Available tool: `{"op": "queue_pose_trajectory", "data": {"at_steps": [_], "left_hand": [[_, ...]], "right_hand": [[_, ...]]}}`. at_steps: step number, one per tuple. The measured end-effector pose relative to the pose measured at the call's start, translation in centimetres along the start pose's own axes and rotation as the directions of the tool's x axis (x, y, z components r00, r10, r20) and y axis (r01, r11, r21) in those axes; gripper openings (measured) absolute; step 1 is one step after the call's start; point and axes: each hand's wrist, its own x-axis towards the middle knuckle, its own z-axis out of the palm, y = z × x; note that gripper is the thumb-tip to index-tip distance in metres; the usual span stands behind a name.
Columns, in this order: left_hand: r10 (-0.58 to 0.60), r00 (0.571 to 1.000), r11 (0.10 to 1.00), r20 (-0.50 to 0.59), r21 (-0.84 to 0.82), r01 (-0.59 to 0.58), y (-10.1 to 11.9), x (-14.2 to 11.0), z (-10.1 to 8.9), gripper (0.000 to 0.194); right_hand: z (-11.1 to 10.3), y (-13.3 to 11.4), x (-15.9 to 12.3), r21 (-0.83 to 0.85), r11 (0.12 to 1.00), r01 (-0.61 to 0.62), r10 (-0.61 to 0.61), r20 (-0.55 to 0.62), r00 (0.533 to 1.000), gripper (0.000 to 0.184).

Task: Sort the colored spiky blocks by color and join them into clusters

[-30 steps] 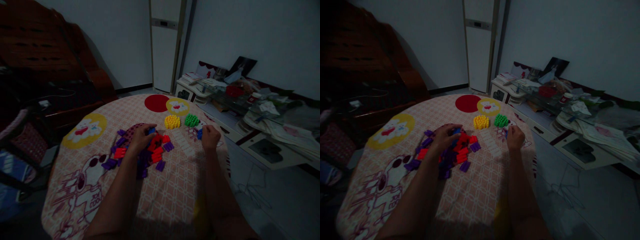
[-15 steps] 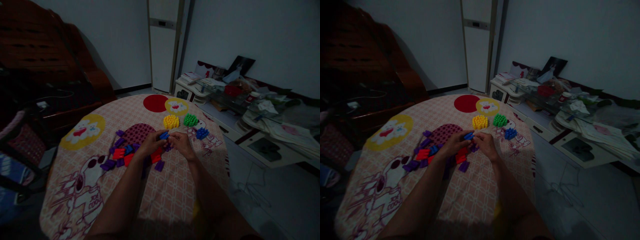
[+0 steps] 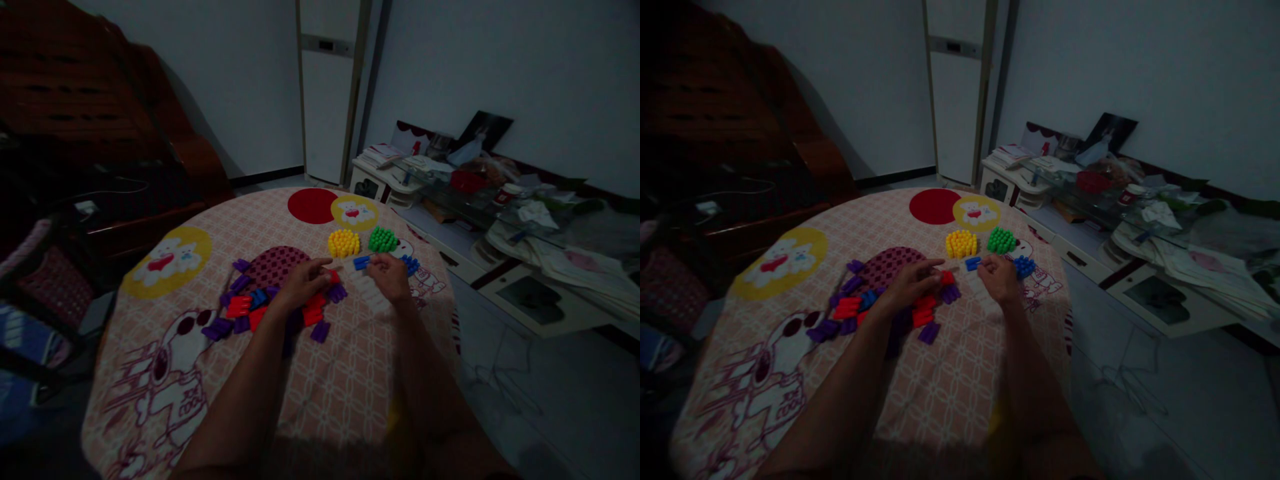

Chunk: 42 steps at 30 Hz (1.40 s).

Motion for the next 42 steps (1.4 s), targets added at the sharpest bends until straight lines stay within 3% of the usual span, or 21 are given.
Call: {"op": "queue_pose_trajectory", "data": {"at_steps": [2, 5, 8, 15, 20, 25, 31, 33, 35, 37, 39, 42], "left_hand": [[-0.010, 0.998, 1.000, -0.069, 0.015, 0.011, 0.0, 0.0, -0.6, 0.057], [-0.013, 0.990, 1.000, -0.139, 0.013, 0.015, 0.2, 0.0, -1.4, 0.056], [-0.009, 0.985, 0.999, -0.175, 0.038, 0.016, 0.4, -0.1, -1.7, 0.054], [-0.002, 0.976, 0.997, -0.217, 0.071, 0.017, 0.6, -0.3, -2.5, 0.055], [-0.006, 0.961, 0.966, -0.276, 0.247, 0.077, 1.0, -1.3, -5.0, 0.049], [0.024, 0.940, 0.819, -0.340, 0.545, 0.177, 1.5, -2.2, -7.2, 0.031], [-0.151, 0.973, 0.473, -0.177, 0.851, 0.228, 1.6, -1.5, -5.1, 0.028], [-0.175, 0.971, 0.416, -0.164, 0.881, 0.224, 1.4, -1.3, -4.6, 0.030], [-0.175, 0.973, 0.436, -0.152, 0.874, 0.215, 1.3, -1.3, -4.5, 0.029], [-0.137, 0.978, 0.530, -0.159, 0.822, 0.208, 1.2, -1.3, -4.8, 0.024], [-0.073, 0.974, 0.691, -0.215, 0.693, 0.204, 1.3, -1.4, -4.9, 0.018], [-0.041, 0.953, 0.936, -0.302, 0.321, 0.142, 1.8, -1.2, -4.2, 0.026]], "right_hand": [[-2.0, 0.7, 0.6, -0.303, 0.951, -0.069, 0.016, -0.174, 0.985, 0.014], [-3.9, 1.3, 0.9, -0.607, 0.756, -0.247, 0.071, -0.298, 0.952, 0.018], [-4.2, 1.2, 0.8, -0.720, 0.631, -0.291, 0.100, -0.296, 0.950, 0.022], [-3.1, 0.9, 0.6, -0.802, 0.544, -0.246, 0.094, -0.233, 0.968, 0.027], [-3.2, 1.4, 0.6, -0.817, 0.531, -0.224, 0.064, -0.225, 0.972, 0.024], [-2.6, 1.6, 0.5, -0.763, 0.625, -0.162, -0.039, -0.238, 0.970, 0.025], [0.1, 0.7, -0.2, -0.631, 0.767, 0.113, -0.212, -0.083, 0.974, 0.024], [1.1, 0.3, -0.6, -0.598, 0.781, 0.179, -0.230, -0.009, 0.973, 0.022], [2.0, -0.1, -1.0, -0.566, 0.792, 0.228, -0.239, 0.056, 0.969, 0.021], [2.6, -0.6, -1.5, -0.523, 0.809, 0.267, -0.249, 0.107, 0.963, 0.021], [3.1, -1.3, -1.9, -0.448, 0.842, 0.301, -0.260, 0.153, 0.954, 0.020], [3.9, -2.3, -2.6, -0.234, 0.919, 0.316, -0.274, 0.195, 0.942, 0.020]]}}
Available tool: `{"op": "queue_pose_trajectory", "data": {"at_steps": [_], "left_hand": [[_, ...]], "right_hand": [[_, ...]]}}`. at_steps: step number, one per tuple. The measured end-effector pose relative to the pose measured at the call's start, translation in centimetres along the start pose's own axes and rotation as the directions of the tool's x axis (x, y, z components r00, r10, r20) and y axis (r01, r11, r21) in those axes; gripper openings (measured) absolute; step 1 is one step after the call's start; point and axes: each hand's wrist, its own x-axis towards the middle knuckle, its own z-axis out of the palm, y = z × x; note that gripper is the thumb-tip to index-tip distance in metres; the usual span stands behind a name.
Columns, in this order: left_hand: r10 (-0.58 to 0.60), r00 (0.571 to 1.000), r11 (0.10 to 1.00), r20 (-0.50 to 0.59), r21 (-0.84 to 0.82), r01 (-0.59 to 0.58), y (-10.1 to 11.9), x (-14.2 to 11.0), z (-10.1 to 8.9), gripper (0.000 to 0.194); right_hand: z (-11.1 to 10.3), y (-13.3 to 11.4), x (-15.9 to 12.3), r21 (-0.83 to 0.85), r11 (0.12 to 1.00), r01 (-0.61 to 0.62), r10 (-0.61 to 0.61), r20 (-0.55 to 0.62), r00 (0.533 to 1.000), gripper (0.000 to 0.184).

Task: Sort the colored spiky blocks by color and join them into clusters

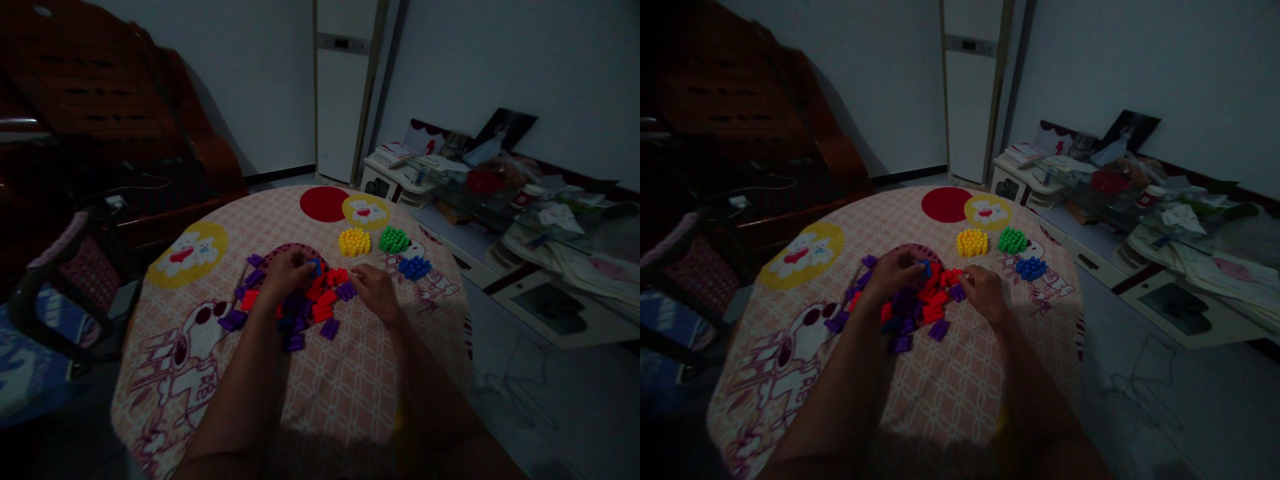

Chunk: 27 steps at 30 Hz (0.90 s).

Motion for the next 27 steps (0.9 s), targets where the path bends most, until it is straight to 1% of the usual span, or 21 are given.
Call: {"op": "queue_pose_trajectory", "data": {"at_steps": [2, 3, 5, 8, 11, 13, 15, 18, 20, 22, 23, 24, 25, 26, 27], "left_hand": [[-0.014, 1.000, 0.968, 0.023, -0.250, 0.019, 0.8, -0.2, 0.8, 0.034], [-0.014, 0.999, 0.942, 0.050, -0.333, 0.030, 1.1, -0.3, 1.4, 0.036], [-0.013, 0.995, 0.902, 0.103, -0.428, 0.056, 1.7, -0.4, 2.5, 0.038], [-0.019, 0.987, 0.869, 0.157, -0.486, 0.094, 2.1, -0.6, 3.9, 0.038], [-0.032, 0.987, 0.856, 0.160, -0.505, 0.109, 2.2, -0.7, 4.7, 0.037], [-0.042, 0.987, 0.856, 0.154, -0.504, 0.115, 2.2, -0.7, 5.0, 0.036], [-0.051, 0.987, 0.860, 0.152, -0.495, 0.121, 2.3, -0.7, 5.0, 0.034], [-0.056, 0.985, 0.868, 0.164, -0.480, 0.129, 2.5, -0.8, 4.9, 0.032], [-0.063, 0.985, 0.869, 0.163, -0.476, 0.134, 2.4, -0.8, 4.8, 0.031], [-0.072, 0.986, 0.868, 0.151, -0.477, 0.136, 2.2, -0.7, 4.6, 0.031], [-0.075, 0.987, 0.868, 0.144, -0.478, 0.136, 2.1, -0.6, 4.5, 0.032], [-0.075, 0.987, 0.868, 0.139, -0.478, 0.133, 2.0, -0.6, 4.4, 0.033], [-0.071, 0.988, 0.870, 0.134, -0.477, 0.127, 1.9, -0.5, 4.3, 0.034], [-0.066, 0.989, 0.874, 0.131, -0.470, 0.120, 1.8, -0.4, 4.0, 0.035], [-0.060, 0.990, 0.882, 0.126, -0.457, 0.112, 1.7, -0.4, 3.7, 0.035]], "right_hand": [[0.4, -0.7, -0.1, 0.212, 0.977, -0.009, 0.008, 0.002, 1.000, 0.025], [0.6, -1.0, -0.1, 0.318, 0.948, -0.021, 0.020, 0.005, 1.000, 0.029], [0.8, -1.4, -0.1, 0.493, 0.869, -0.048, 0.049, 0.013, 0.999, 0.034], [0.8, -1.7, 0.0, 0.632, 0.768, -0.107, 0.110, 0.034, 0.993, 0.033], [0.5, -1.8, 0.1, 0.701, 0.690, -0.179, 0.195, 0.059, 0.979, 0.031], [0.4, -1.9, 0.2, 0.731, 0.655, -0.194, 0.223, 0.059, 0.973, 0.032], [0.2, -2.0, 0.4, 0.738, 0.647, -0.191, 0.230, 0.050, 0.972, 0.032], [-0.7, -1.4, 0.7, 0.697, 0.690, -0.195, 0.265, 0.006, 0.964, 0.028], [-2.1, -0.2, 1.0, 0.637, 0.741, -0.212, 0.334, -0.076, 0.939, 0.028], [-4.3, 1.6, 1.0, 0.539, 0.800, -0.264, 0.426, -0.199, 0.883, 0.030], [-5.6, 2.7, 1.0, 0.461, 0.831, -0.312, 0.469, -0.279, 0.838, 0.030], [-6.9, 3.7, 0.8, 0.354, 0.858, -0.371, 0.491, -0.360, 0.793, 0.029], [-8.1, 4.8, 0.7, 0.215, 0.874, -0.436, 0.485, -0.450, 0.750, 0.026], [-9.1, 5.8, 0.4, 0.063, 0.853, -0.519, 0.474, -0.511, 0.717, 0.024], [-9.9, 6.6, 0.2, -0.073, 0.802, -0.592, 0.466, -0.545, 0.698, 0.023]]}}
